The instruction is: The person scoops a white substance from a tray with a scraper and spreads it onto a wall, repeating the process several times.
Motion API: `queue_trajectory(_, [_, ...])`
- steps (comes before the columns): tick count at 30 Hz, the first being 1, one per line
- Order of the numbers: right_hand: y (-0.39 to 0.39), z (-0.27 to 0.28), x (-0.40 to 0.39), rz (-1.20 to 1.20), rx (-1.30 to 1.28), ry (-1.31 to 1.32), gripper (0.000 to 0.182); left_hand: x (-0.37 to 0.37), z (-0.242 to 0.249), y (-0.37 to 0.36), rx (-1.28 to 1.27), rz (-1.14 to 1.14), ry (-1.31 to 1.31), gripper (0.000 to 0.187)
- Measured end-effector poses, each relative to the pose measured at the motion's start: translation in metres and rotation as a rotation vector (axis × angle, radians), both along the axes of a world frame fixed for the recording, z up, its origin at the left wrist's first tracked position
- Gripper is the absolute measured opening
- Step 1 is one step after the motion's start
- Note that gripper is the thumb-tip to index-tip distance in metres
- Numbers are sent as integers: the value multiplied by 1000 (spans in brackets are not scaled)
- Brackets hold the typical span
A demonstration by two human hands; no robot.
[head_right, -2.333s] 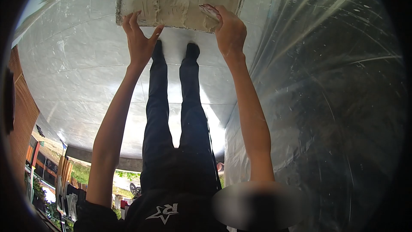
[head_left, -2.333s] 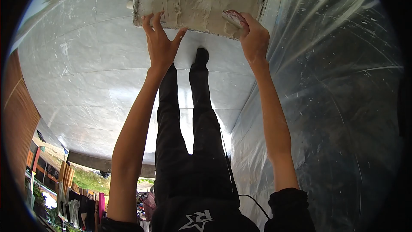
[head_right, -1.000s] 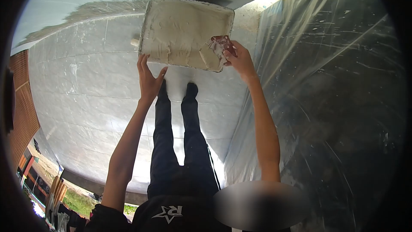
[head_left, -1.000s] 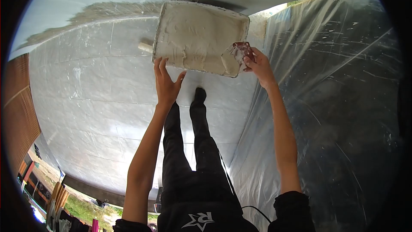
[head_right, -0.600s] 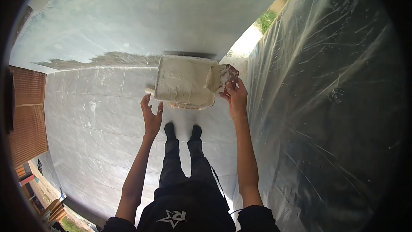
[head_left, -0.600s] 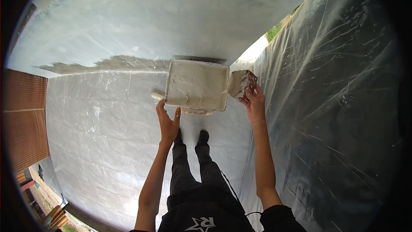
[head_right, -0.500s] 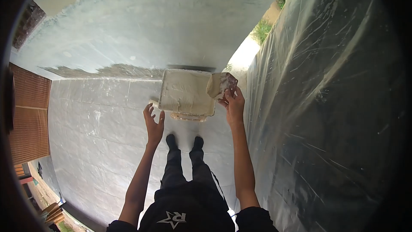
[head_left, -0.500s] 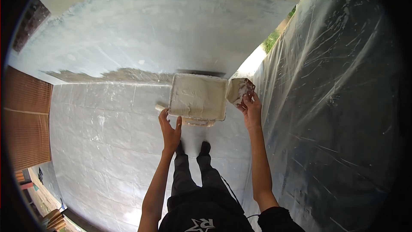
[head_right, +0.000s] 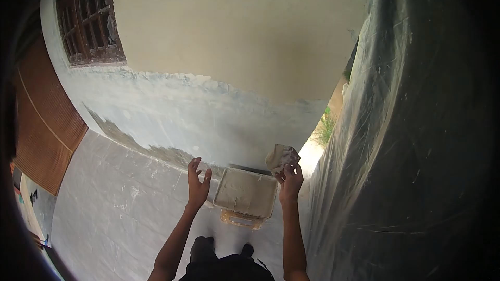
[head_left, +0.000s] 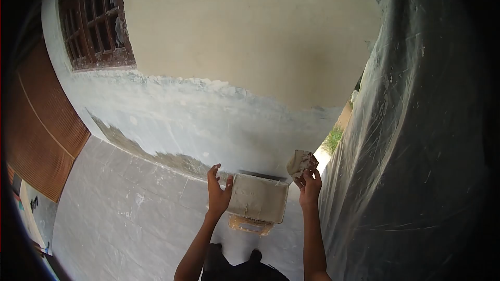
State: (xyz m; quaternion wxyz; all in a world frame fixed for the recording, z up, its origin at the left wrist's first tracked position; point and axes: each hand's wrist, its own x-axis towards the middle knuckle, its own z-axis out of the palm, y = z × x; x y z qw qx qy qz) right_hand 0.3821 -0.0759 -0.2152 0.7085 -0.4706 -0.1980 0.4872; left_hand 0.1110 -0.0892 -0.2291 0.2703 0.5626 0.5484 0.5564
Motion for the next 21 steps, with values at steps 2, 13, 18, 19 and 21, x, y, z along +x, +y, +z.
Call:
queue_trajectory(2, [6, 13, -6, -6, 27, 11, 17, -10, 25, 16, 70, 1, -50, 55])
queue_trajectory(13, [37, 126, -50, -191, 347, -27, 22, -102, 152, 111, 379, -131, -144, 50])
queue_trajectory(18, [47, 222, -99, -216, 554, -52, 17, -139, 227, 144, 524, -204, -131, 53])
queue_trajectory(19, [49, 242, -108, -208, 571, -70, 17, -146, 247, 151, 570, -213, -116, 54])
queue_trajectory(21, [54, 285, -132, -194, 620, -85, 19, -158, 287, 164, 642, -238, -103, 55])
